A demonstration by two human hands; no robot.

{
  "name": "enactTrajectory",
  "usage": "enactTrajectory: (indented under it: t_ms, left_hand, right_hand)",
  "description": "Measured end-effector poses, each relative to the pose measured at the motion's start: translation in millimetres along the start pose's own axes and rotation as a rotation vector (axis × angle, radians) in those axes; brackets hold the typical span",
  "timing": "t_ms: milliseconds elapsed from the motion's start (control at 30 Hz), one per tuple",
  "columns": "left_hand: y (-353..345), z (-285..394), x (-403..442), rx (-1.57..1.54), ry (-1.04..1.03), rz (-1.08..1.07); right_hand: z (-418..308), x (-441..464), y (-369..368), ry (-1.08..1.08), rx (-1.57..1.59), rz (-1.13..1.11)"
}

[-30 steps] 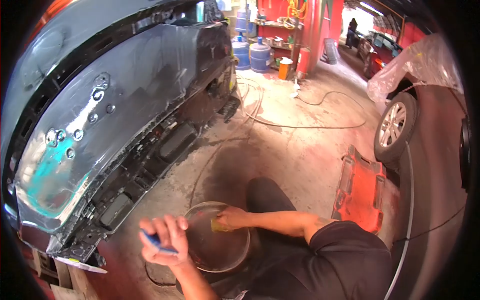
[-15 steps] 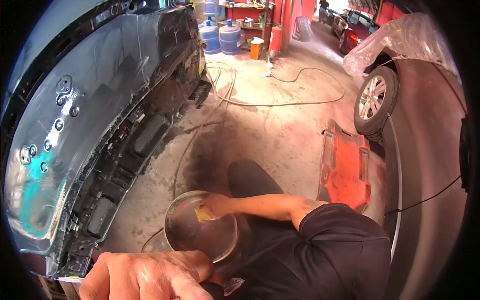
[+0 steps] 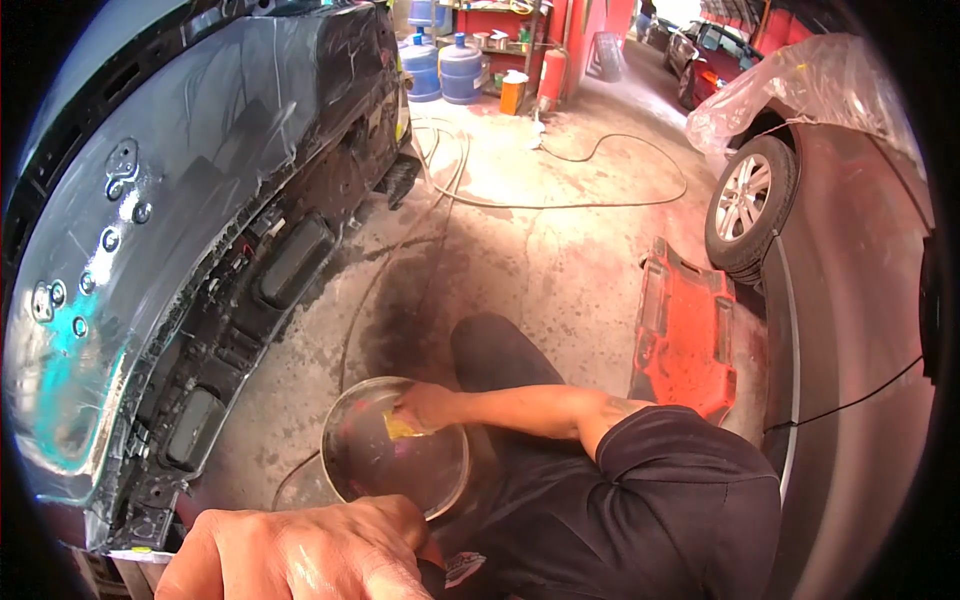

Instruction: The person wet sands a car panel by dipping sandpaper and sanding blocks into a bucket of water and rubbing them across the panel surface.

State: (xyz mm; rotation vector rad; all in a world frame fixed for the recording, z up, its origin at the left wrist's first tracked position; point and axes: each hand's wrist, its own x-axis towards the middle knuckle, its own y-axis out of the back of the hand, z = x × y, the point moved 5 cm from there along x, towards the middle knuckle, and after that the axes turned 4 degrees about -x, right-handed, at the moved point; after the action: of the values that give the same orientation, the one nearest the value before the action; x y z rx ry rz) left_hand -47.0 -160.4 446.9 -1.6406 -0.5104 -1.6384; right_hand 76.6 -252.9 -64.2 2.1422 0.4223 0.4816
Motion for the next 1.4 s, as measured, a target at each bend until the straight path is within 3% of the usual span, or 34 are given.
enactTrajectory:
  t_ms: [500, 700, 1000, 1100, 1200, 1400]
  left_hand:
    - [-7.8, -2.9, 1.9, 0.029, 0.012, -0.006]
    - [-1.3, 16.8, -35.0, 0.342, -0.212, 0.259]
    - [52.0, 88.0, -173.0, 1.165, -0.061, 0.865]
    - [55.7, 119.0, -244.1, 1.285, -0.089, 1.203]
    - [52.6, 139.2, -288.3, 1.340, -0.126, 1.305]
    - [35.1, 154.4, -299.3, 1.409, -0.140, 1.476]
  right_hand:
    - [-4.3, -2.8, 3.6, -0.023, -0.078, -0.013]
    - [1.2, 2.1, -2.9, 0.094, -0.050, 0.011]
    - [-26.5, -1.9, 25.6, 0.136, -0.175, -0.007]
    - [-32.6, -2.7, 32.1, 0.154, -0.185, -0.026]
    - [-33.7, -9.1, 33.5, 0.190, -0.165, 0.120]
    - [-37.7, -4.8, 35.3, 0.044, -0.251, -0.182]
